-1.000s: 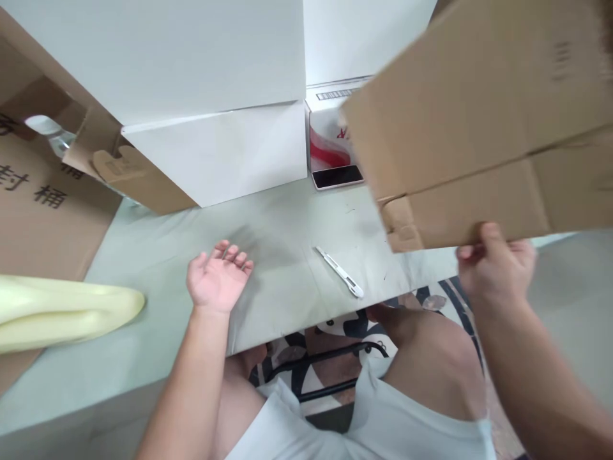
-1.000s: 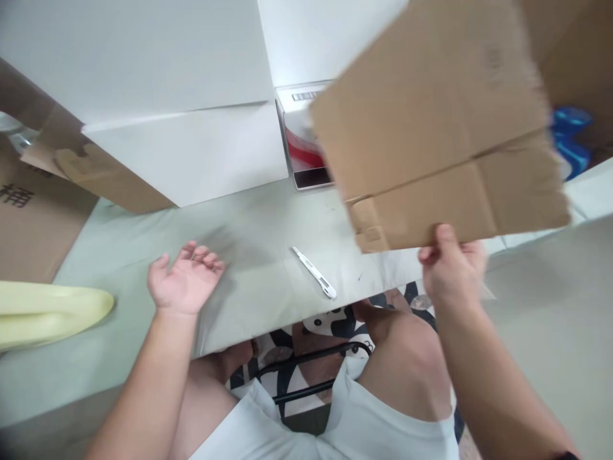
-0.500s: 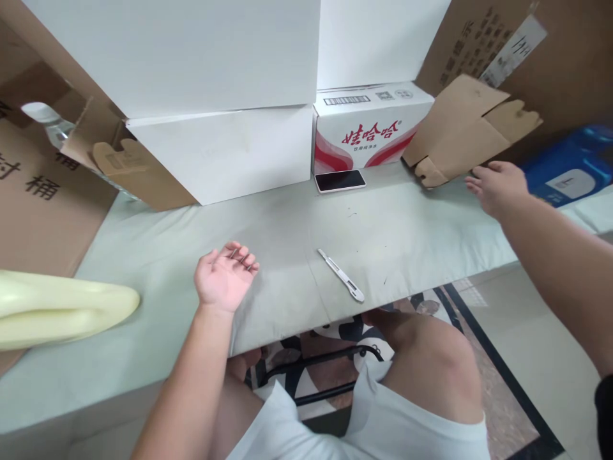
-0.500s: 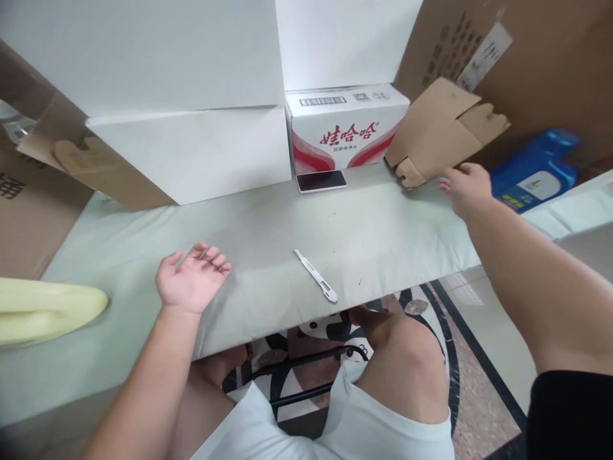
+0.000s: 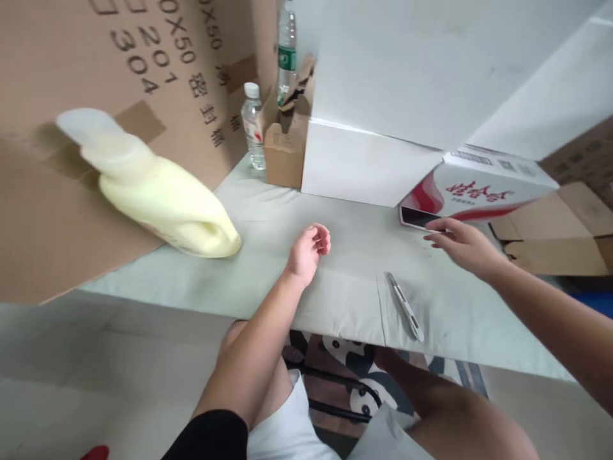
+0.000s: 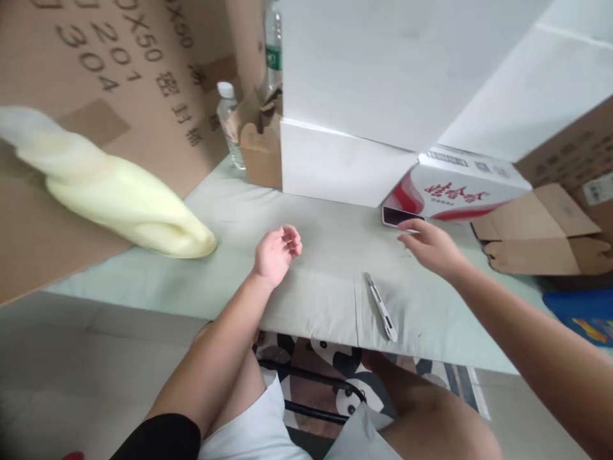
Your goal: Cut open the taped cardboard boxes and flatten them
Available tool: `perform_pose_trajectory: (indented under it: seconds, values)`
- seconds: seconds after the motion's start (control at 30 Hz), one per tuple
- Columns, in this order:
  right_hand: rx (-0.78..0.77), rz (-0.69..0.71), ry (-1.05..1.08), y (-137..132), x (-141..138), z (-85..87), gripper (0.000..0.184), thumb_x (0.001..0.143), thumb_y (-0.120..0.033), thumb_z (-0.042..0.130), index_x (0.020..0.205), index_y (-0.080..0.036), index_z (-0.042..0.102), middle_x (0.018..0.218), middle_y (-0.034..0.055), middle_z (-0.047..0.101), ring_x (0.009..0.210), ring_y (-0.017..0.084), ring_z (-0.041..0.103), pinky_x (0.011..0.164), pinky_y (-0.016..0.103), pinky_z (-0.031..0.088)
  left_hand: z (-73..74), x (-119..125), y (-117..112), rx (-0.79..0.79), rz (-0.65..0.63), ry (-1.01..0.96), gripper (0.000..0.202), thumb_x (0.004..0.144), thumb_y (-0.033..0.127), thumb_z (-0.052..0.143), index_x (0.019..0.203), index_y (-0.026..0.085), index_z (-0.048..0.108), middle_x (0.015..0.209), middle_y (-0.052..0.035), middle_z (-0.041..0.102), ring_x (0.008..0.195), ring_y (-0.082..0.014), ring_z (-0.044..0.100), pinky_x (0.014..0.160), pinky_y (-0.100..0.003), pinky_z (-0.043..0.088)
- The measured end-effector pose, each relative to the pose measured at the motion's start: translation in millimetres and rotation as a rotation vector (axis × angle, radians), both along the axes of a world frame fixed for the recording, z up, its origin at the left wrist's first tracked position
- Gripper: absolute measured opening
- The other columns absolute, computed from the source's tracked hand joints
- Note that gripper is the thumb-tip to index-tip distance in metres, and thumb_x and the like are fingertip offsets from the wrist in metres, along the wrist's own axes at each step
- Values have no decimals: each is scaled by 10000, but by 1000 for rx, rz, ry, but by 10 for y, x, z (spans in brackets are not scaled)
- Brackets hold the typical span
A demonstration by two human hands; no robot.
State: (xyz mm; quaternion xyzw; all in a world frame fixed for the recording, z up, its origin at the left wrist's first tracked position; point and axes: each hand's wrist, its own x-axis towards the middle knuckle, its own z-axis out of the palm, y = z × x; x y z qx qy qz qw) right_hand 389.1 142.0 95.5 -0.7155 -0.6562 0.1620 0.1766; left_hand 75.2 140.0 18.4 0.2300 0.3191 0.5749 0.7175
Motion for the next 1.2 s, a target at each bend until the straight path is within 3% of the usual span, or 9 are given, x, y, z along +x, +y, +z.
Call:
perform_pose_trajectory:
  seconds: [0.13,0.27,0.33,0.5,0.63,0.73,0.8,1.03,1.2]
  values:
    - [-12,392,-15,329,-1113,40,231,856,-259,562,1055,-219,674,1103,120,721,934,248,748,795,404,618,-20,-99,29,139,47,191,237,731,407,571,650,186,544,614,11,474,562,-102,441,563,-255,323]
    - [92,665,-81,763,-2093,64,286,847,-207,552,1113,-215,655,1282,131,640,931,230,734,822,404,612,-10,-210,35,201,57,270,388,770,402,565,503,218,350,506,42,288,503,-88,280,530,-291,216]
    - [165,660,-87,1062,-2481,114,334,827,-150,562,1151,-192,632,1390,154,573,950,223,719,871,410,604,-13,-264,28,214,7,289,480,799,455,575,492,227,284,488,50,223,491,-82,211,529,-307,161]
    - [193,424,-140,1778,-3081,272,573,851,-108,591,1406,-105,445,1476,177,513,1358,267,521,1158,440,435,-61,-363,4,241,-77,347,610,826,605,586,548,237,188,536,57,142,520,-78,111,553,-330,73]
    - [136,336,-211,1970,-3162,300,690,841,-85,618,1478,-70,352,1429,208,563,1308,275,569,1112,445,462,-41,-413,-37,298,-23,418,549,863,533,539,573,237,180,559,46,137,534,-89,126,554,-333,90]
    - [187,362,-284,1882,-3101,305,312,915,-162,537,1214,-95,601,1218,161,669,1241,272,613,1087,456,459,-9,-437,-46,306,105,456,481,884,421,507,573,229,195,566,35,150,546,-104,171,563,-339,124]
    - [204,369,-305,1765,-3054,312,168,939,-197,511,1007,-138,652,1141,130,679,1186,280,635,1051,470,478,-9,-449,-22,280,219,466,453,897,367,498,576,223,213,573,30,175,565,-117,210,574,-337,157]
    - [447,425,-268,1159,-2786,344,72,939,-230,525,918,-232,595,1077,93,646,1017,279,637,885,443,537,-53,-468,83,158,640,406,226,887,222,558,691,223,445,653,31,369,648,-147,373,643,-277,314]
    - [537,377,-191,442,-2215,390,148,960,-227,480,927,-229,625,1032,79,645,861,218,620,773,377,516,-96,-462,119,64,819,417,118,867,163,533,792,228,469,833,5,449,807,-161,444,764,-260,375]
